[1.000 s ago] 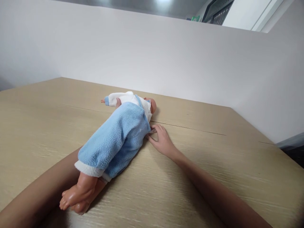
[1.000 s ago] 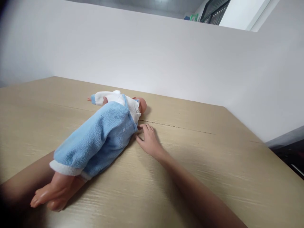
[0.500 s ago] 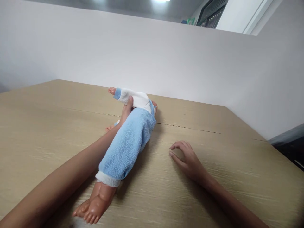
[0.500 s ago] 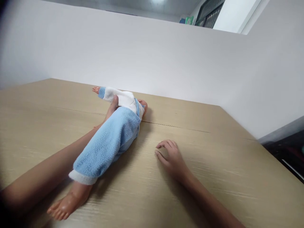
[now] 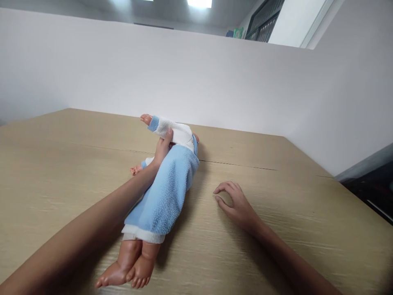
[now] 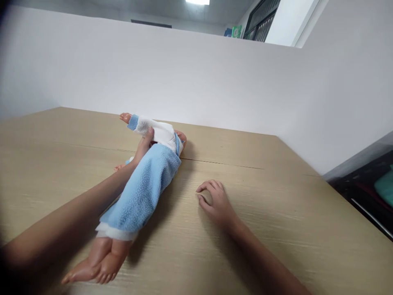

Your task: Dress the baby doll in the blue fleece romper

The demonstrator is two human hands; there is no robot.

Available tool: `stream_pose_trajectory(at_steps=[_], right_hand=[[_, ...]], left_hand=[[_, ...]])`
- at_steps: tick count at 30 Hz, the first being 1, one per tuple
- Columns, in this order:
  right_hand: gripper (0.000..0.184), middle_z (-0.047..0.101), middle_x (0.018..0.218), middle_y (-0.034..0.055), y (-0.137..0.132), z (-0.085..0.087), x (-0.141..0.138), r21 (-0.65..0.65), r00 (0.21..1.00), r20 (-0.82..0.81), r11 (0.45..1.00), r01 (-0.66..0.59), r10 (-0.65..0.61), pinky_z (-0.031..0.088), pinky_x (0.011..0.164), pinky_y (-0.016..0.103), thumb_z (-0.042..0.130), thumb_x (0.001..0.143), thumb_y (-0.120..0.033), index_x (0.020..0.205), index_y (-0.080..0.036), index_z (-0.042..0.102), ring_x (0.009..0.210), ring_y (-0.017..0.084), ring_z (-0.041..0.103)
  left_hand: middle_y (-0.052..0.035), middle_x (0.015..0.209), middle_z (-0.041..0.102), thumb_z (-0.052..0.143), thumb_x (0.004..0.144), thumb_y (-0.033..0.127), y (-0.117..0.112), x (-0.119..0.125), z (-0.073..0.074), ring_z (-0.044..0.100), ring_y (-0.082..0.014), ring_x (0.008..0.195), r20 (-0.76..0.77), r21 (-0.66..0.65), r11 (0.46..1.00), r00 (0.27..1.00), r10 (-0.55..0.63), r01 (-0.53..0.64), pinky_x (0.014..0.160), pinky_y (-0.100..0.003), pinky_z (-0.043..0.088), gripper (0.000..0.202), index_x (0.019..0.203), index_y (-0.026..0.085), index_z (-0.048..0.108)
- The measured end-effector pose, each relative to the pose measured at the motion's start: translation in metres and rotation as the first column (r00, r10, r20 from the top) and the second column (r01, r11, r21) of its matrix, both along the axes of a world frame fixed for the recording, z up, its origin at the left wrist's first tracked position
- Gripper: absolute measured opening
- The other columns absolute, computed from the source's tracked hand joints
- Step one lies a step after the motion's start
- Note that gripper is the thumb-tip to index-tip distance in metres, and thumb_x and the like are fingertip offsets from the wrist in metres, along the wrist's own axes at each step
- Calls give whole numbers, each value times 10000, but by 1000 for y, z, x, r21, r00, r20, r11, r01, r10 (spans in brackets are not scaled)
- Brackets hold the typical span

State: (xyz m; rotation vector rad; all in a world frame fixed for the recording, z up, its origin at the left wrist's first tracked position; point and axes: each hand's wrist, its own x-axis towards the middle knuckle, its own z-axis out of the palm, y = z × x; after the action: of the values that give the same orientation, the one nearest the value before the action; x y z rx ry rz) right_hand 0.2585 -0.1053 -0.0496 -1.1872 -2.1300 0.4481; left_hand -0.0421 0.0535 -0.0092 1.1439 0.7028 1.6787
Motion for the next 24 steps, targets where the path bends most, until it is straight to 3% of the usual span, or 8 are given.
stream_pose_trajectory(at_steps=[7,15,24], right_hand=[[126,748,1101,66,2,-1,-1,18,1000,12,1000,-23,22,473,1053,516,636,996,-156,1018,-266,694,1117,295,667],[153,733,1160,96,-3,6,-4,57,996,93,998,-4,-1,498,1038,516,625,1007,-150,1080,-263,697,1141,313,653],[154,744,1143,87,-2,6,-5,67,996,87,998,-17,11,503,1034,513,623,1003,-145,1068,-257,707,1118,304,661]], left_hand=[[-74,1186,813,798,897,768,-2,-1,-2,739,-331,1225,31,-36,999,999,22,-20,1037,-441,593,760,1382,199,662],[-104,1192,812,785,893,777,6,1,-9,773,-321,1157,-14,-34,998,999,45,-46,985,-412,604,776,1393,196,669],[-128,1259,804,833,852,764,-13,17,8,712,-356,1308,-45,-15,999,998,34,-35,1108,-431,558,786,1337,166,675]])
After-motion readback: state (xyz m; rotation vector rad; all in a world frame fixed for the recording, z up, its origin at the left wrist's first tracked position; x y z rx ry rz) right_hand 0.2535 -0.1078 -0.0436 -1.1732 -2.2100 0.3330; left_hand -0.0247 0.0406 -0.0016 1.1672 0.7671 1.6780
